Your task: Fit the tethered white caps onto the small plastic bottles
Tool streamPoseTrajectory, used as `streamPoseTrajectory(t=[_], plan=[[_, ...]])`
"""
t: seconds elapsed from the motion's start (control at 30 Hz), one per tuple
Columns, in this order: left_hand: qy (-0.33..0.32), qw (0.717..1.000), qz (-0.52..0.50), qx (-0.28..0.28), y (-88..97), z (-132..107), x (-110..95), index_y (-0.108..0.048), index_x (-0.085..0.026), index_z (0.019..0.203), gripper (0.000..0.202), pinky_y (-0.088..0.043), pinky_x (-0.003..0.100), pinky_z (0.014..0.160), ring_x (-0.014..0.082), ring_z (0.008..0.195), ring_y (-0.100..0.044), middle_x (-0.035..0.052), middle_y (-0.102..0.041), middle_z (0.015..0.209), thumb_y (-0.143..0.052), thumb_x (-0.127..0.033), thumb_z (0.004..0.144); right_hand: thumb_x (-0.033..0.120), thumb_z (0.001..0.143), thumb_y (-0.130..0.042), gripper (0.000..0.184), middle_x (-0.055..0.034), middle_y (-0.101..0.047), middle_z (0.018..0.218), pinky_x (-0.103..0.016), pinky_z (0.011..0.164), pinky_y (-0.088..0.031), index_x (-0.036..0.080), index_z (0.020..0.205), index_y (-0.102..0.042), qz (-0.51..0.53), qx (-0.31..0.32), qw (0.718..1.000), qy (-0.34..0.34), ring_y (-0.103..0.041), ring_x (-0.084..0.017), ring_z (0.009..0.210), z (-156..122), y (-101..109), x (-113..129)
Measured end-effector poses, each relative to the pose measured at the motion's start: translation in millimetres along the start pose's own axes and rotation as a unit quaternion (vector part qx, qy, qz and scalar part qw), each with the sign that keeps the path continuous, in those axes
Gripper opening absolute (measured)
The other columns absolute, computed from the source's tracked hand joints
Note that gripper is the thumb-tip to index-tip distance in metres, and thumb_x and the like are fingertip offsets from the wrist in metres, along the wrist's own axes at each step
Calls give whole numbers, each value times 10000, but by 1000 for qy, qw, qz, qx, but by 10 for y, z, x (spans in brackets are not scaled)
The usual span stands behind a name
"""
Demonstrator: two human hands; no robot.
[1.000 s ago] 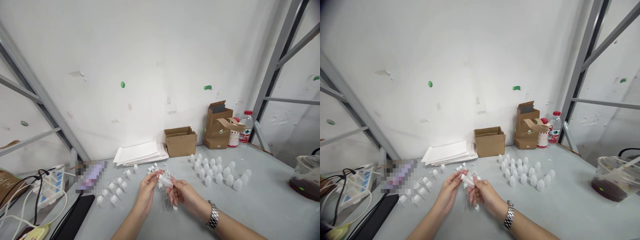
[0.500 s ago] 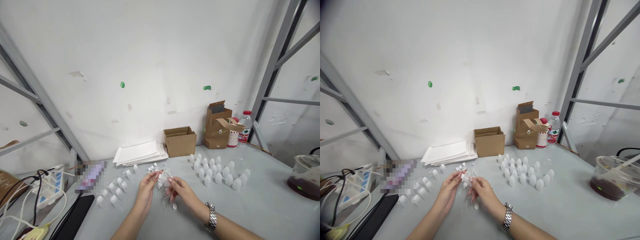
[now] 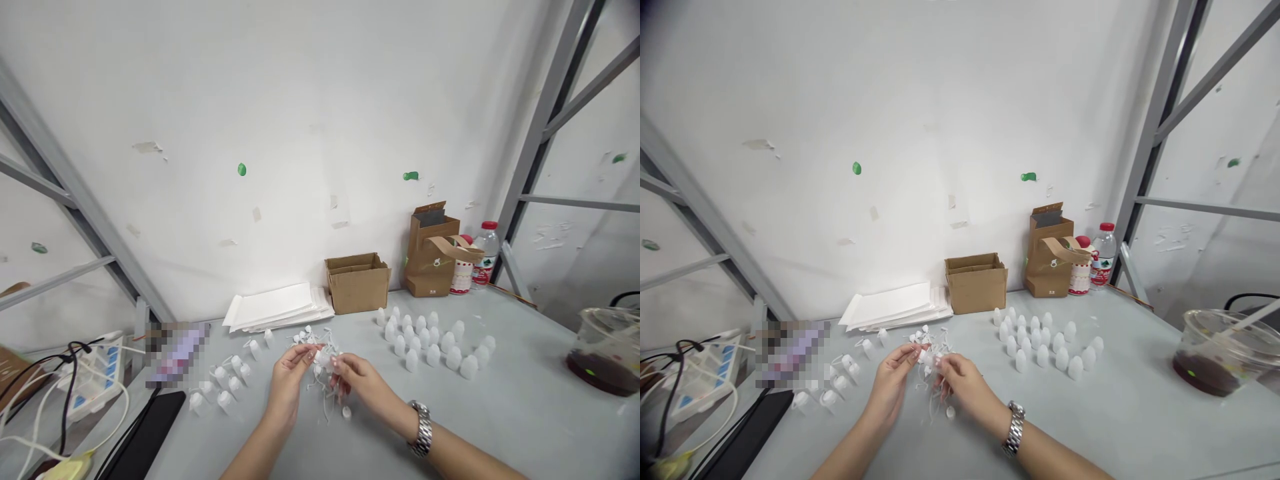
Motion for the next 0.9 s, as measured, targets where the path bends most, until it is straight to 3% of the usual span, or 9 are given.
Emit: streamPoseTrajectory(t=[0.07, 0.2, 0.27, 0.43, 0.53, 0.67, 0.9], plan=[[1, 1000, 1, 3, 2, 1, 1, -669, -166, 679, 149, -401, 318, 811, 208, 828, -606, 69, -711, 810, -693, -290, 600, 559, 679, -572, 411, 16, -563, 608, -225, 511, -396, 155, 741, -528, -11, -15, 1000, 9, -503, -98, 501, 1, 8, -16], [-1, 1000, -2, 26, -3, 4, -5, -663, -162, 668, 142, -408, 310, 811, 203, 827, -610, 68, -712, 798, -700, -277, 594, 633, 679, -504, 475, 33, -532, 513, -213, 421, -338, 158, 684, -490, 21, 77, 996, -43, -449, -80, 376, 22, -13, -63], [5, 1000, -5, 23, -6, 3, -1, -669, -161, 691, 161, -407, 314, 824, 207, 848, -609, 72, -713, 816, -696, -289, 599, 650, 693, -467, 489, 29, -527, 505, -218, 415, -333, 162, 669, -484, 21, 86, 995, -42, -439, -84, 369, 23, -14, -57], [51, 997, 40, 40, -47, -4, 50, -689, -146, 817, 305, -418, 347, 828, 240, 871, -615, 99, -708, 876, -699, -339, 581, 480, 776, -504, 304, 14, -544, 621, -231, 537, -394, 178, 747, -520, -86, -87, 990, 63, -502, -124, 562, -37, 42, 27], [50, 992, 104, 43, -55, 3, 65, -703, -148, 721, 258, -441, 333, 780, 241, 798, -628, 92, -718, 776, -736, -301, 515, 395, 808, -484, 223, 13, -542, 642, -234, 555, -398, 180, 800, -541, -132, -120, 980, 85, -502, -134, 592, -76, 60, 57], [1, 987, 161, 13, -18, 17, 15, -683, -154, 643, 172, -444, 298, 733, 210, 731, -617, 75, -704, 710, -683, -317, 590, 355, 805, -493, 181, 10, -546, 649, -237, 569, -391, 183, 780, -546, -189, -168, 961, 115, -491, -140, 603, -95, 101, 95], [-1, 988, 132, 79, -53, -41, -138, -617, -146, 629, 208, -421, 249, 668, 155, 664, -569, 29, -639, 637, -621, -350, 670, 361, 817, -480, 197, -4, -559, 665, -256, 590, -391, 182, 766, -542, -285, -194, 928, 139, -499, -155, 627, -74, 158, 89]])
Point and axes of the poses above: each hand's wrist, its own z-axis towards the middle knuckle, its own y-axis out of the back of the hand, x = y × z, the point moved 2 cm from there along z, towards the middle knuckle
